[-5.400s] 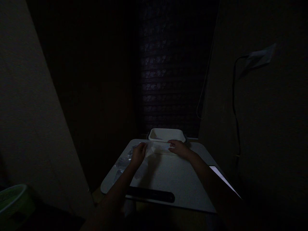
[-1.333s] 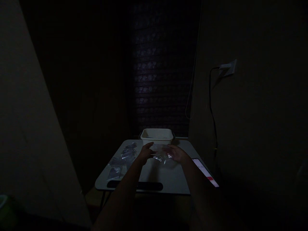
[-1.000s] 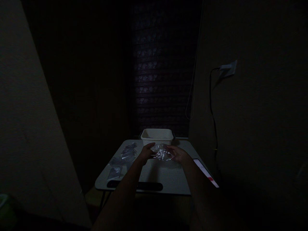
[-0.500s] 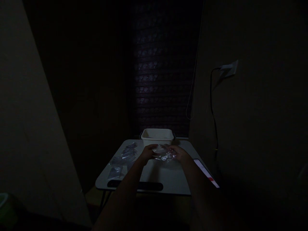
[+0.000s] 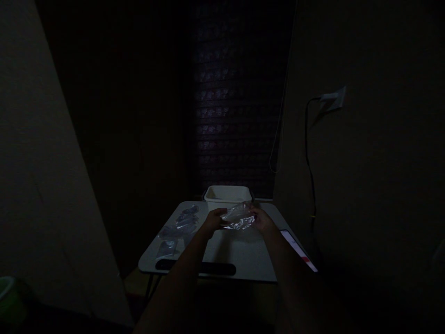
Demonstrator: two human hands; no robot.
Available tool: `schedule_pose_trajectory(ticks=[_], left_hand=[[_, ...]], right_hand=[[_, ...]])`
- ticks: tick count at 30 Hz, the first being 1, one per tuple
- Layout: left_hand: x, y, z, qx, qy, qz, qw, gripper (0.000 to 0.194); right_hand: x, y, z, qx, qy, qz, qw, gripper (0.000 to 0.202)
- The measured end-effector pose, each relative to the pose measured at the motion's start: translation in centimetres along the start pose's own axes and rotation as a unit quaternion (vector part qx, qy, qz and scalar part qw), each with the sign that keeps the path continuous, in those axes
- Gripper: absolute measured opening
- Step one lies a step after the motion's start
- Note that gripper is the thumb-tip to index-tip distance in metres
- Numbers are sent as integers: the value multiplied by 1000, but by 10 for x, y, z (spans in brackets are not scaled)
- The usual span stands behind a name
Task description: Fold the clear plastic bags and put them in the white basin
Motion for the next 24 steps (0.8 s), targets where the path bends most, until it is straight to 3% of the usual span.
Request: schedule_pose_trajectory(ticks=[3, 10, 16, 21, 24], left_hand=[[2, 3, 1, -2, 13, -8, 1000, 49], [9, 10, 3, -3, 47, -21, 999, 55], [9, 9, 5, 2, 69, -26, 997, 56], [7, 1, 11, 22, 93, 4, 995, 56], [5, 2, 10, 57, 76, -5, 995, 54]], right_hand=[[5, -7, 3, -80, 59, 30, 995, 29], [12, -12, 11, -147, 131, 73, 978, 30], [13, -12, 19, -141, 175, 57, 973, 23], [19, 18, 33, -35, 176, -102, 978, 4], [33, 47, 26, 40, 70, -291, 953, 25]])
Point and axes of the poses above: each hand's wrist, its own x-axis away from the middle knuckle, its own z-axis out of the back of the hand, y = z × x, the point moved 6 cm from there along -x, towards the middle knuckle, and after that the axes turned 1 degree about -x, right-handed, at the moved point
